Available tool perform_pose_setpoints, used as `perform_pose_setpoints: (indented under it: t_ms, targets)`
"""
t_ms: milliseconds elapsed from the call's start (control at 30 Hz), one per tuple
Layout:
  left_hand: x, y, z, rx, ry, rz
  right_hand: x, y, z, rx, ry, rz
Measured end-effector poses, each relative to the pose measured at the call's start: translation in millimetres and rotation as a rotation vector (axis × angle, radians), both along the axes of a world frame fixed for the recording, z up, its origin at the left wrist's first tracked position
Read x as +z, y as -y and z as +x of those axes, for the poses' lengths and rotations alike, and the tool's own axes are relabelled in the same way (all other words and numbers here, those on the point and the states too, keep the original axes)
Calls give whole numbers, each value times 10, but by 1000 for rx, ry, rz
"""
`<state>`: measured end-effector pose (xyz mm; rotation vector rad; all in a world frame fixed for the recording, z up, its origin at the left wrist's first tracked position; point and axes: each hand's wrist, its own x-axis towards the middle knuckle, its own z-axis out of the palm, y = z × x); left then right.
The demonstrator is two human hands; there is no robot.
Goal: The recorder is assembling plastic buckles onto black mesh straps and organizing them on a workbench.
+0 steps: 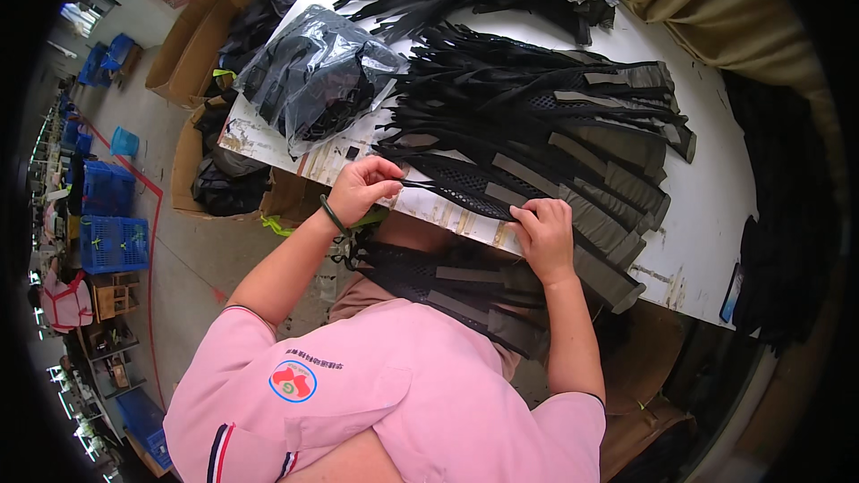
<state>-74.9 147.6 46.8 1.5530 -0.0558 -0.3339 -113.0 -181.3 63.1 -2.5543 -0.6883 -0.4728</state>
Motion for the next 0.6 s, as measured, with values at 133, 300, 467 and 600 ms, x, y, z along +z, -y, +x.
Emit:
perform_pose_setpoints:
  t_ms: [133, 300, 467, 600]
  targets:
    - [80, -73, 2, 43, -103, 40, 174, -318, 23, -18, 27, 24]
    - [134, -77, -31, 23, -104, -47, 219, -1292, 182, 140, -183, 400]
    - [313, -144, 163, -16, -53, 57, -310, -1525, 463, 146, -588, 621]
    - [284, -467, 746, 211, 558, 683, -375, -1502, 469, 187, -706, 749]
